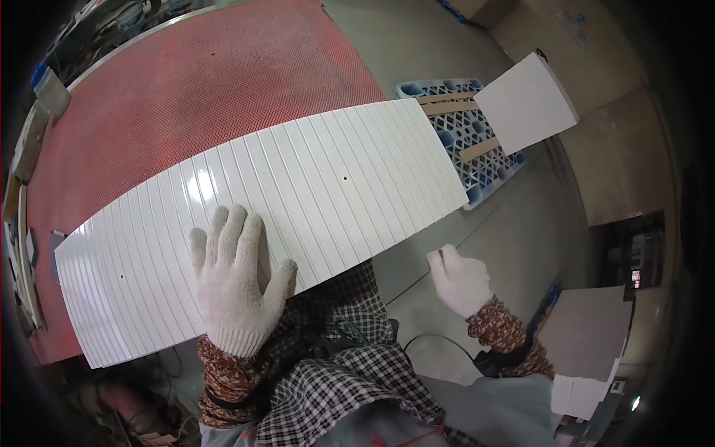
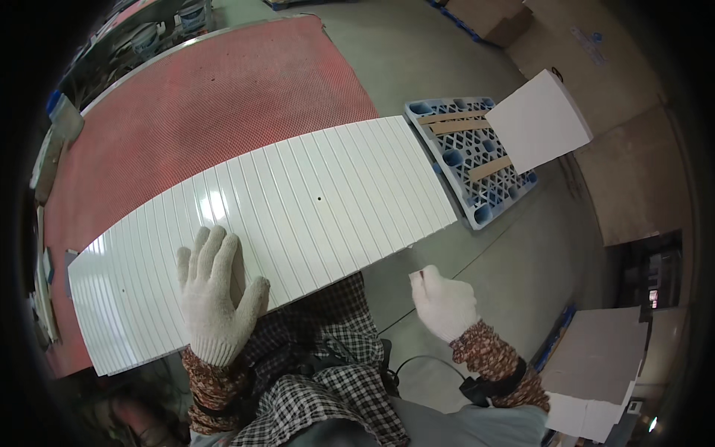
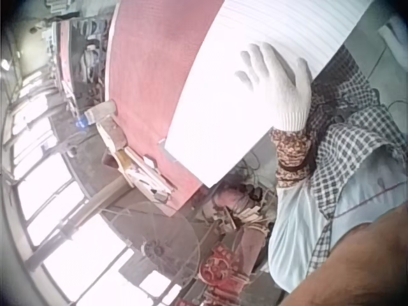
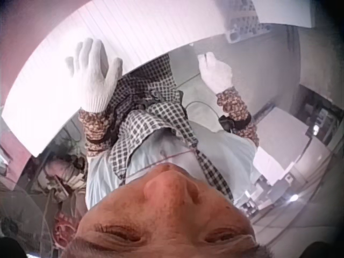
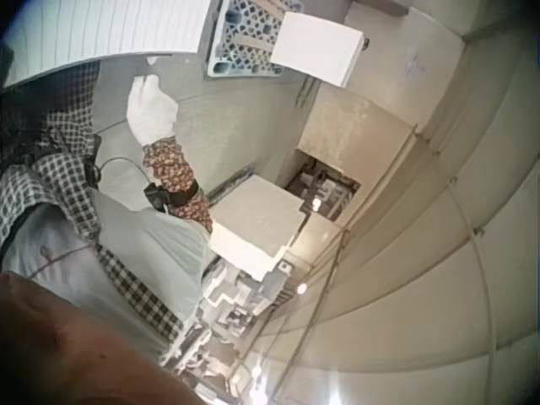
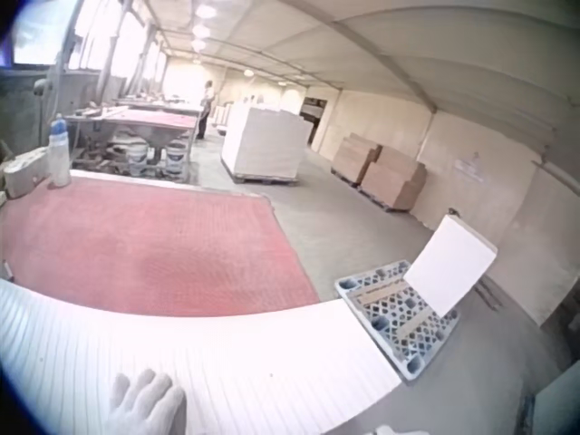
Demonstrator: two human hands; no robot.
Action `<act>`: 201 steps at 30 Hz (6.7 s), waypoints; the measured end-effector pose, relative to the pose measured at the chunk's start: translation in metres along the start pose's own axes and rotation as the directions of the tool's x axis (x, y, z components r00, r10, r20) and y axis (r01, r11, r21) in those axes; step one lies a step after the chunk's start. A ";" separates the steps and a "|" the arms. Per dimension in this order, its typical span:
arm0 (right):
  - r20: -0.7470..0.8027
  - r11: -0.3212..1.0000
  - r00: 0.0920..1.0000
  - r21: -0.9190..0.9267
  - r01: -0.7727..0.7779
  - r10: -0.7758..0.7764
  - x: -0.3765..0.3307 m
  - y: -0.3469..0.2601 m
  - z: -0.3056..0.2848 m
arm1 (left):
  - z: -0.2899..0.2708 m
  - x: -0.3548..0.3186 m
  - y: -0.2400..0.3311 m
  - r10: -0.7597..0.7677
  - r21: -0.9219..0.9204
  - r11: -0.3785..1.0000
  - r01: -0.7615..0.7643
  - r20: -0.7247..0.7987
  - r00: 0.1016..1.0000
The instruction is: The person is using a small sanding block to sand the surface and edges of a white slatted furniture panel on a workshop table.
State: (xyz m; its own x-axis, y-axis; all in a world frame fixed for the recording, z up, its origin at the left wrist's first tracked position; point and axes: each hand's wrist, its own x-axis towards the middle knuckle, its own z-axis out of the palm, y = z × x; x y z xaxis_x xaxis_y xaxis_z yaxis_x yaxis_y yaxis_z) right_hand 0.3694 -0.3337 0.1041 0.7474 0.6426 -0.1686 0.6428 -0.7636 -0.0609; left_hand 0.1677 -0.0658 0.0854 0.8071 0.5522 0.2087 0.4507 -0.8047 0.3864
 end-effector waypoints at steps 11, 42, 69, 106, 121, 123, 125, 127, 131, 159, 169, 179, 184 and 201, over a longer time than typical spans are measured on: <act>-0.168 0.970 0.985 0.244 0.000 0.042 0.020 -0.032 -0.022 | -0.001 0.003 0.000 -0.001 0.000 1.000 0.001 0.008 1.000; -0.061 0.995 0.993 0.019 0.098 -0.096 0.143 -0.062 -0.041 | 0.004 -0.001 -0.004 0.014 -0.018 1.000 -0.014 -0.039 0.999; -0.552 0.948 0.823 0.312 0.056 0.134 0.057 0.033 -0.016 | -0.124 -0.141 -0.196 -0.739 0.057 0.583 0.810 -0.378 0.558; -0.284 0.984 0.949 0.145 -0.099 0.137 0.040 0.057 -0.023 | -0.040 -0.074 -0.129 -0.299 0.454 0.772 0.445 -0.357 0.885; -0.086 0.995 0.994 0.083 -0.062 0.069 0.134 0.029 -0.050 | -0.061 -0.037 -0.079 -0.520 0.463 0.654 0.599 -0.300 0.800; -0.101 0.996 0.995 0.084 -0.017 0.026 0.172 0.024 -0.051 | -0.056 -0.041 -0.087 -0.522 0.456 0.659 0.598 -0.296 0.800; -0.163 0.999 0.985 0.005 0.053 -0.052 0.208 0.009 -0.056 | -0.055 -0.051 -0.100 -0.529 0.446 0.654 0.611 -0.307 0.791; -0.154 0.999 0.987 -0.015 0.049 -0.051 0.236 -0.002 -0.066 | -0.047 -0.057 -0.111 -0.487 0.355 0.720 0.597 -0.354 0.798; -0.116 0.998 0.992 -0.039 0.042 -0.046 0.273 -0.009 -0.069 | -0.038 -0.056 -0.111 -0.587 0.230 0.680 0.696 -0.398 0.705; -0.160 0.995 0.985 0.073 -0.060 0.071 0.036 0.035 -0.030 | -0.040 -0.053 -0.119 -0.573 0.215 0.707 0.674 -0.385 0.724; -0.122 0.998 0.992 0.043 -0.039 0.044 0.044 0.033 -0.038 | -0.038 -0.056 -0.119 -0.602 0.189 0.694 0.695 -0.378 0.704; -0.143 0.983 0.983 0.159 -0.093 0.116 0.044 0.031 -0.036 | -0.037 -0.061 -0.135 -0.584 0.226 0.699 0.679 -0.368 0.724; -0.154 0.993 0.985 0.103 -0.066 0.082 0.048 0.031 -0.035 | -0.041 -0.062 -0.134 -0.592 0.233 0.693 0.682 -0.357 0.723; -0.085 0.996 0.994 -0.065 0.066 -0.072 0.255 -0.031 -0.069 | -0.040 -0.060 -0.126 -0.590 0.241 0.683 0.690 -0.374 0.715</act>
State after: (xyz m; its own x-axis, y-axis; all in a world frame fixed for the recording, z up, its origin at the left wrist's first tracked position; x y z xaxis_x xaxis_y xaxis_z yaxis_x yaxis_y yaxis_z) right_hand 0.5511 -0.1419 0.1309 0.7111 0.6986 -0.0793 0.7004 -0.7137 -0.0077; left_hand 0.0467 0.0110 0.0604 0.1685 0.9515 0.2575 0.9564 -0.2210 0.1908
